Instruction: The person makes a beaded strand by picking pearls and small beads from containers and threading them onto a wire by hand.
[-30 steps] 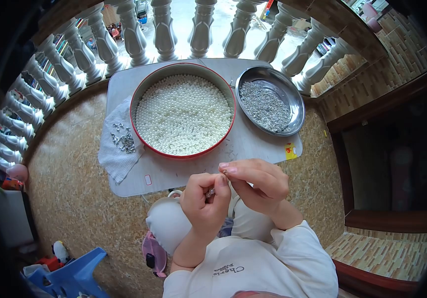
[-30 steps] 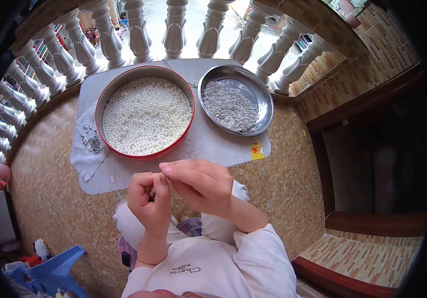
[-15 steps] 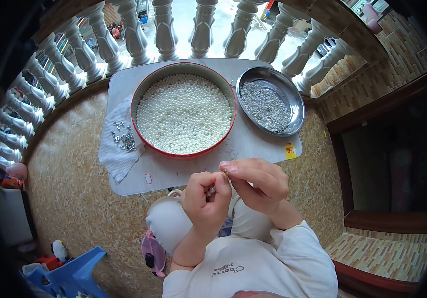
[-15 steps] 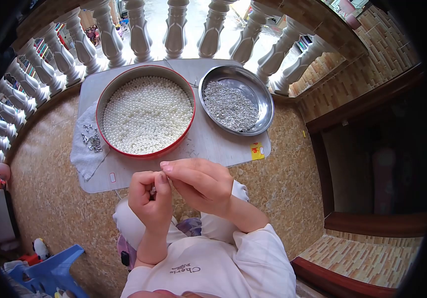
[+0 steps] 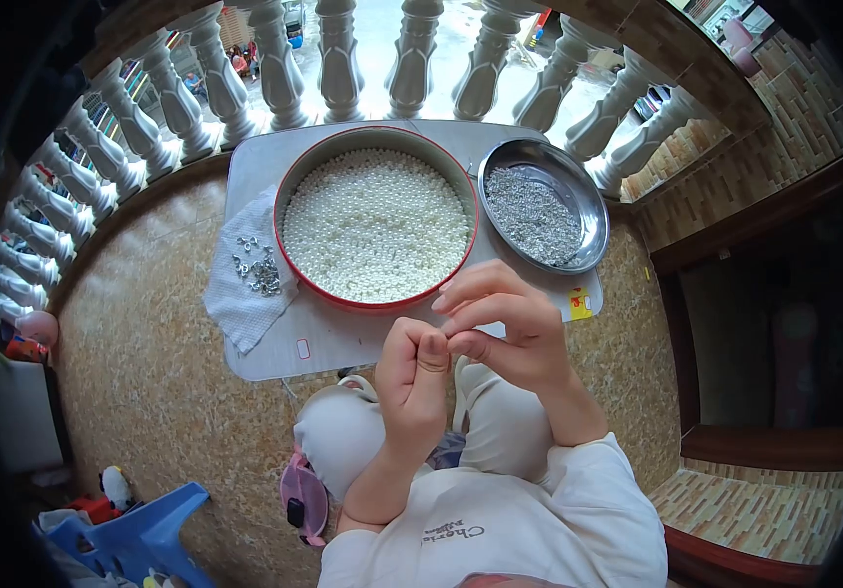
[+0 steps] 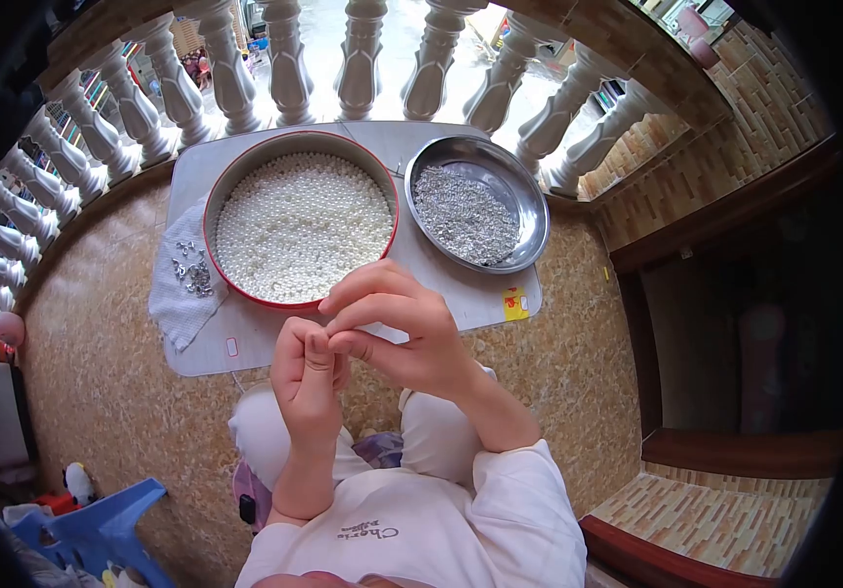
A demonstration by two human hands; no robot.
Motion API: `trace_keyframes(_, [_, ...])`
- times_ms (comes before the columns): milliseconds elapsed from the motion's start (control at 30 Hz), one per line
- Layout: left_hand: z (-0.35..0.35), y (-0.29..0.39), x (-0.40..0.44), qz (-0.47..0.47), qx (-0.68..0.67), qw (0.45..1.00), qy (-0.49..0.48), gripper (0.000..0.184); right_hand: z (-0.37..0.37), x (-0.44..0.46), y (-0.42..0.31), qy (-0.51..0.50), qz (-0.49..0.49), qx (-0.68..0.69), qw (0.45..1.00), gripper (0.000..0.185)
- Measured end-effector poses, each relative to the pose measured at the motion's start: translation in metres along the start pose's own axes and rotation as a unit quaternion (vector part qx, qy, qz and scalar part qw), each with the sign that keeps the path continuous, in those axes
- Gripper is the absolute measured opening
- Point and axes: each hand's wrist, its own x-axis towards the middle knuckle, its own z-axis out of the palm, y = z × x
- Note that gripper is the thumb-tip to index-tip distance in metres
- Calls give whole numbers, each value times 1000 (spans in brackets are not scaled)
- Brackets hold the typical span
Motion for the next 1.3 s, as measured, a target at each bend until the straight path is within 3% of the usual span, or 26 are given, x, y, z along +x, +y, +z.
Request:
trace_keyframes(100, [3, -1, 2, -33, -67, 997, -10, 20, -5, 0, 5, -34, 0, 33, 999, 14])
trace_keyframes(267, [11, -2, 7, 0, 2, 1000, 12, 19, -8, 14, 9, -40, 25, 81, 996, 14])
trace_keyframes(367, [7, 2, 9, -31, -34, 999, 27, 17, -2, 32, 25, -62, 88, 125, 986, 7])
trace_keyframes(433, [5, 4, 10, -64, -69, 995, 42, 15, 8, 51, 50, -108, 89, -91, 986, 6])
trace_keyframes(467, [5, 4, 10, -62, -69, 995, 42, 15, 13, 53, 62, -108, 87, -90, 986, 6])
trace_keyframes(600, [2, 0, 13, -114, -136, 984, 28, 14, 32, 53, 117, -281, 126, -232, 923, 9])
trace_keyframes(800, [-4, 1, 16, -178, -314, 932, -25, 14, 25, 46, 123, -295, 106, -287, 905, 16])
trace_keyframes(967, [-6, 0, 15, -232, -434, 869, -57, 14, 12, 47, 108, -275, 102, -268, 918, 6])
trace_keyframes(1100, [-6, -1, 16, -249, -487, 834, -68, 12, 7, 53, 89, -172, 171, -108, 964, 6])
trace_keyframes(1133, [-5, -1, 16, -248, -488, 834, -69, 12, 4, 54, 82, -135, 224, 6, 965, 10])
trace_keyframes(1167, [-3, 0, 15, -220, -423, 878, -43, 11, 0, 54, 73, -97, 273, 119, 950, 13])
trace_keyframes(1200, [1, 2, 13, -189, -357, 915, -15, 10, -6, 51, 63, -100, 272, 119, 950, 13])
trace_keyframes(1267, [8, 3, 9, -125, -218, 967, 44, 8, -18, 38, 43, -16, 296, 436, 850, 15])
trace_keyframes(1300, [11, 3, 8, -123, -220, 967, 46, 8, -15, 26, 38, -4, 268, 432, 861, 17])
